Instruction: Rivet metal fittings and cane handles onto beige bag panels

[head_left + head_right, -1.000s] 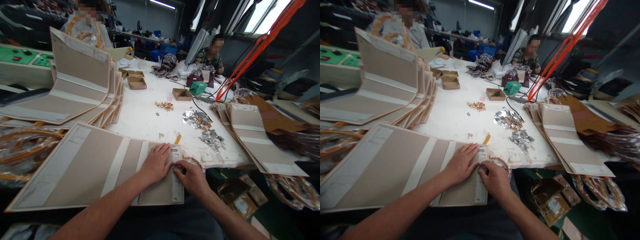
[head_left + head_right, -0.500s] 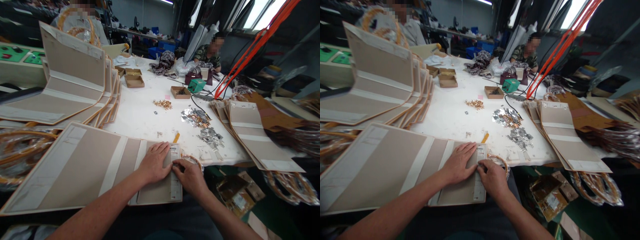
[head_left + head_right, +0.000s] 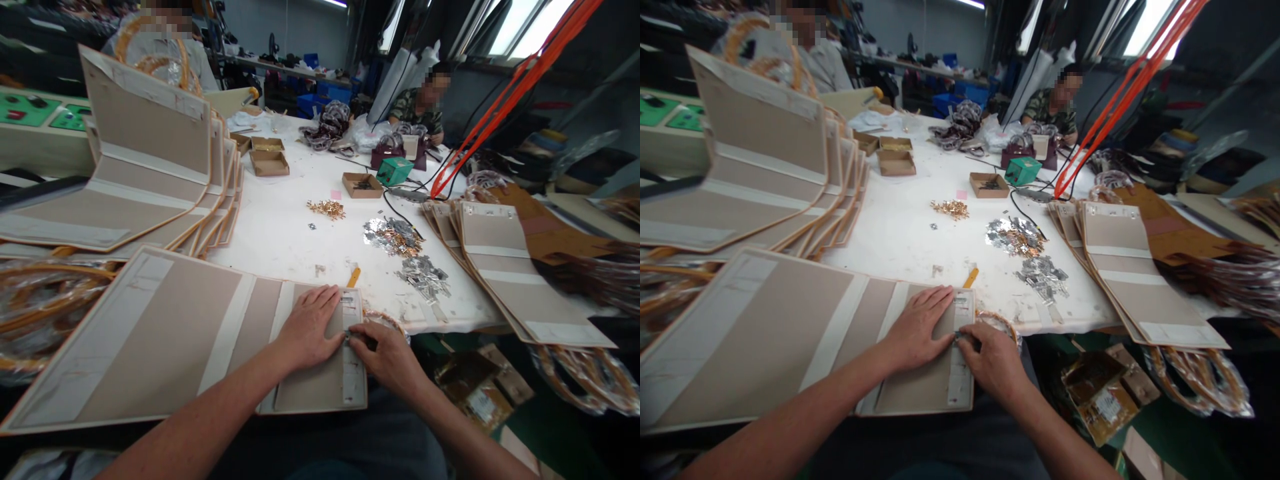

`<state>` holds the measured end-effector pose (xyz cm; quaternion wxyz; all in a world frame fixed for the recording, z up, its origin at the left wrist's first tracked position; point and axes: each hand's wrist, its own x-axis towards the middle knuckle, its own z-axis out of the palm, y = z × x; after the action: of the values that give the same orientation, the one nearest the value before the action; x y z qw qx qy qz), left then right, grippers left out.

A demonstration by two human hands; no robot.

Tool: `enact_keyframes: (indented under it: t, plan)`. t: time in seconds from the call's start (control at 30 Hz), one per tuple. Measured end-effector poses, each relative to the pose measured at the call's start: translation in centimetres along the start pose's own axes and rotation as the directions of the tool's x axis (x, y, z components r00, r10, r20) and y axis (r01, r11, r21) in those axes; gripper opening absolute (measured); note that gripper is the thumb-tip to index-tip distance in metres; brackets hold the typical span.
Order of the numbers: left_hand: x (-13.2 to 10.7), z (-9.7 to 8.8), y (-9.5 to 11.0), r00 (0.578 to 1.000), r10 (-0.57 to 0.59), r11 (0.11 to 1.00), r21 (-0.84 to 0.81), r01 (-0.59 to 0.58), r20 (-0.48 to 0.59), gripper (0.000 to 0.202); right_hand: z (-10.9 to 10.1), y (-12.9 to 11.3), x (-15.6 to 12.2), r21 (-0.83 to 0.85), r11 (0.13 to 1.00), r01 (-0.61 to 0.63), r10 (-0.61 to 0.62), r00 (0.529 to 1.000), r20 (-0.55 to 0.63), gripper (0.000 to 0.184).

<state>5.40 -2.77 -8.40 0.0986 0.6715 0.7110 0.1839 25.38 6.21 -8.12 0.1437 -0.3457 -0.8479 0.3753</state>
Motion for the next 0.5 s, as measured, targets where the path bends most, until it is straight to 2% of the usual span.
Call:
enact_keyframes:
  t: [0.07,0.13,0.2,0.27,0.33,0.37,0.43,0.5]
  plan:
    - [-0.1,-0.1,0.0,1.0,-0.009,1.0,-0.014,0.01,0.012,0.084,-1.7,-1.3,0.3,0.119,0.992,-0.033,0.038,0.999,-0.037,0.03]
    - [-0.1,-0.3,0.1,1.0,-0.018,1.0,-0.024,0.018,0.021,0.085,-3.9,-3.3,1.0,0.234,0.972,-0.012,0.055,0.983,-0.174,0.034]
    - [-0.1,-0.5,0.1,0.999,-0.025,0.999,-0.026,0.026,0.027,0.086,-5.9,-5.4,2.2,0.349,0.931,0.104,0.026,0.937,-0.349,0.035]
    - [0.0,-0.6,0.2,0.999,-0.034,0.999,-0.029,0.035,0.042,0.087,-6.9,-7.0,3.9,0.487,0.822,0.296,-0.024,0.871,-0.49,0.032]
    - [0.1,-0.7,0.3,0.997,-0.045,0.998,-0.036,0.047,0.064,0.087,-6.5,-7.7,5.8,0.588,0.65,0.482,-0.053,0.8,-0.598,0.03]
    - [0.1,-0.7,0.3,0.996,-0.049,0.998,-0.04,0.052,0.072,0.087,-5.9,-7.7,6.8,0.608,0.585,0.537,-0.053,0.773,-0.632,0.032]
    - [0.1,-0.8,0.3,0.995,-0.057,0.997,-0.044,0.061,0.078,0.088,-4.2,-7.2,8.5,0.643,0.535,0.548,-0.039,0.776,-0.629,0.039]
    - [0.1,-0.8,0.3,0.995,-0.059,0.997,-0.048,0.063,0.085,0.087,-2.9,-6.7,9.7,0.681,0.537,0.498,-0.031,0.819,-0.574,0.047]
